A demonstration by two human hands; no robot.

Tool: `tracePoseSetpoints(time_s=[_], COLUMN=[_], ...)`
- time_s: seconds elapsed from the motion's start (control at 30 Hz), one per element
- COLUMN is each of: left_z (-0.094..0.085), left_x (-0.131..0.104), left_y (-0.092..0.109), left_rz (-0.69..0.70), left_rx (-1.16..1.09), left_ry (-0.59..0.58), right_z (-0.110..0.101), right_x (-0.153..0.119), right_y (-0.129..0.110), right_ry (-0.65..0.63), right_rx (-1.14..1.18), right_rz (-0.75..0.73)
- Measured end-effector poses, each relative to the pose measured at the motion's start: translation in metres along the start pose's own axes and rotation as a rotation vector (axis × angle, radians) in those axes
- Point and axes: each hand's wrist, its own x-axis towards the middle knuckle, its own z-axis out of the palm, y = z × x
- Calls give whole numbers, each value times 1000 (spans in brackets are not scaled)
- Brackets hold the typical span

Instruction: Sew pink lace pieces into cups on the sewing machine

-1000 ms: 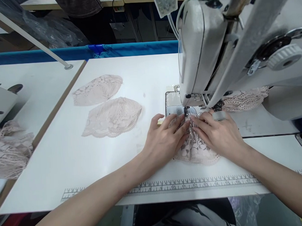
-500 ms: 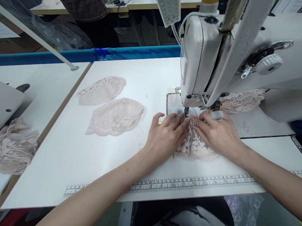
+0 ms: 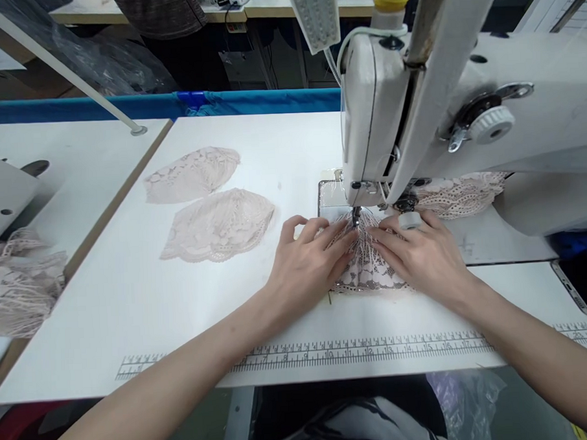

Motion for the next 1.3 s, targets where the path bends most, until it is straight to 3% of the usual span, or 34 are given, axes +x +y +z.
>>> tracePoseSetpoints(time_s=[0.07, 0.17, 0.27, 0.47, 0.6, 0.8, 1.0, 1.17, 1.3], left_z=[-13, -26, -29, -36, -33, -15, -9, -5, -9], left_x=[-2, -6, -10, -2, 15, 40, 44, 40, 40], left_y=[-1, -4, -4, 0, -3, -19, -25, -24, -29], left_rz=[35, 160, 223, -118, -97, -104, -133, -134, -167], left_rx=[-59, -151, -156, -345, -362, -393, -349, -298, -574], left_ry=[-57, -239, -295, -378, -416, -458, -419, -430, -518], right_z=[-12, -27, -31, -26, -13, 3, 9, 15, 16], right_x=[-3, -7, -11, -8, -7, -7, 1, 3, 2], right_y=[1, 1, 1, 0, -4, -2, 1, 2, 3], right_ry=[-104, -370, -432, -282, -187, 282, 464, 507, 435], right_rx=[229, 476, 501, 651, 505, 293, 219, 214, 254], right_rz=[-4, -28, -12, 255, 139, 68, 18, -1, 17])
